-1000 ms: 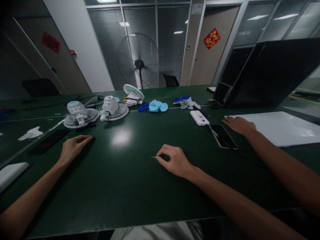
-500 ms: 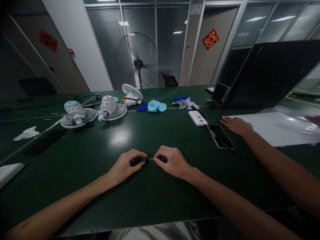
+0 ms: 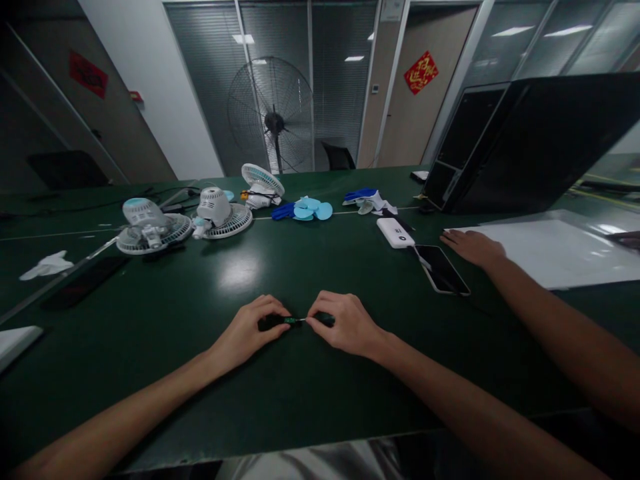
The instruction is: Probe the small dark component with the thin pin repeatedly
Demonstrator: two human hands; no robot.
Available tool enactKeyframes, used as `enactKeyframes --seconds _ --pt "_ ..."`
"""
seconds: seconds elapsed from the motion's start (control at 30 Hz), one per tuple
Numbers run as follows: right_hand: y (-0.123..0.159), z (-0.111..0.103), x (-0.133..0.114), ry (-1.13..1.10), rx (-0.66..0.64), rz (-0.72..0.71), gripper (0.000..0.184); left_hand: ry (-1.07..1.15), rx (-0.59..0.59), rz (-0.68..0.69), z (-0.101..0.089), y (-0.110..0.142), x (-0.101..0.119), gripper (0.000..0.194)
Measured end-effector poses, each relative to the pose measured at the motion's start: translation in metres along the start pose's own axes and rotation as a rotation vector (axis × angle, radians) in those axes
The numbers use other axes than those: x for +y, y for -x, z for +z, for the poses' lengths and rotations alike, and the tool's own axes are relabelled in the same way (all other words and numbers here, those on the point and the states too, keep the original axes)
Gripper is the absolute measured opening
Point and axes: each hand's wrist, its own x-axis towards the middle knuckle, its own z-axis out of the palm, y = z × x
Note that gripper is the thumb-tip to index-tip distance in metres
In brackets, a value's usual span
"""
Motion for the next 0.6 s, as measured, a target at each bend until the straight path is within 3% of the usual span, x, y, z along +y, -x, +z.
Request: enactKeyframes --seconds 0.6 --pt "-0.008 0.007 -0.007 -0.1 0.066 0.013 0.012 -0.003 -0.031 0.022 0.0 -0.002 0.001 0.014"
